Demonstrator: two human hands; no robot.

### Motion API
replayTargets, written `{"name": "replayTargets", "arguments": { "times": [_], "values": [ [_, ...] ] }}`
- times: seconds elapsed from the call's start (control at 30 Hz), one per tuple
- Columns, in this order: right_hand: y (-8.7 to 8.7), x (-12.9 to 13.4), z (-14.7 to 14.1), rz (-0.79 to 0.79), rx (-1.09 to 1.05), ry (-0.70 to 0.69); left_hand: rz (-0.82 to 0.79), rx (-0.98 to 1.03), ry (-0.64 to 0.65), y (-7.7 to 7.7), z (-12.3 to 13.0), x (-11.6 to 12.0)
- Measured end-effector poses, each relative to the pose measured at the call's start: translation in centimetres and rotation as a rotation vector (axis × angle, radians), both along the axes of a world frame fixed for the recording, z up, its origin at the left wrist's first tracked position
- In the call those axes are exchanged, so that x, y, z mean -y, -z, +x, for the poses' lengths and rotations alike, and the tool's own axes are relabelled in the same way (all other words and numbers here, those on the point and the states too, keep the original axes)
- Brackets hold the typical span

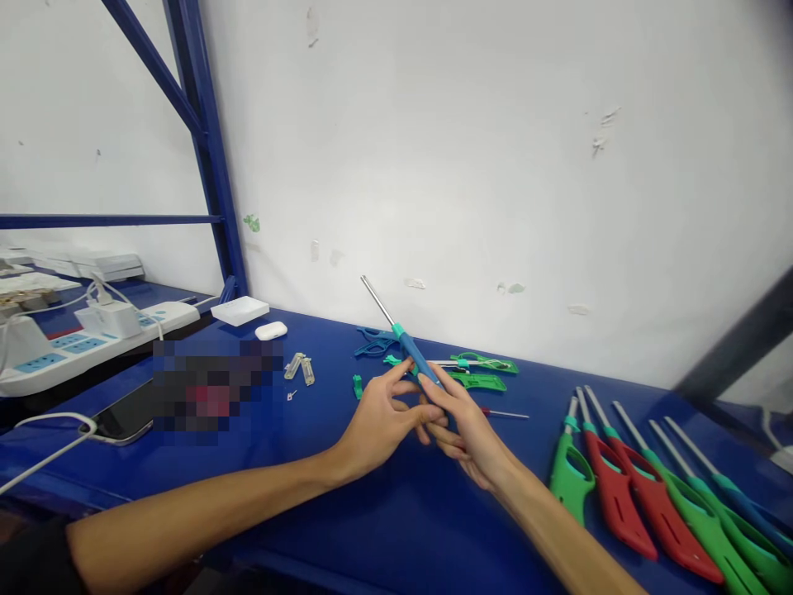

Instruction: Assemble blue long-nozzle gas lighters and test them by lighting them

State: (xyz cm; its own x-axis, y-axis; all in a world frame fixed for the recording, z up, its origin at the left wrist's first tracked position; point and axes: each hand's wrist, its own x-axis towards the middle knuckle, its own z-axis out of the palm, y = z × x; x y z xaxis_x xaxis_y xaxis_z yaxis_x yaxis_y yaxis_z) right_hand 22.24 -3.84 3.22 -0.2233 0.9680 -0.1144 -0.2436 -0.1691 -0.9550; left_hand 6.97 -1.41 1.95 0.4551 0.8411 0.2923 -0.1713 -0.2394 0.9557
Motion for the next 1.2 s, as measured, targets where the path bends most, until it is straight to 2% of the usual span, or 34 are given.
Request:
{"name": "replayTargets", "arguments": {
  "times": [0.23, 0.43, 0.63, 0.87, 1.07, 1.2],
  "values": [
    [-0.4, 0.2, -0.2, -0.072, -0.051, -0.002, -0.066, 0.05, -0.055, -0.5, 0.1, 1.0],
    [-0.2, 0.4, 0.0, -0.082, -0.104, 0.004, -0.082, 0.037, -0.099, -0.3, 0.3, 1.2],
    [-0.2, 0.6, 0.3, -0.054, -0.129, 0.018, -0.037, -0.014, -0.076, -0.1, 0.1, 0.8],
    [-0.8, 0.2, 0.2, 0.02, -0.165, 0.05, 0.074, -0.116, -0.122, -0.3, -0.4, 0.6],
    [-0.7, -0.5, 0.6, 0.116, -0.167, 0.115, 0.09, -0.126, -0.092, -0.1, -0.5, 0.1],
    [0.0, -0.2, -0.2, 0.124, -0.099, 0.058, 0.051, -0.113, -0.002, 0.4, -0.3, -0.2]
  ]
}}
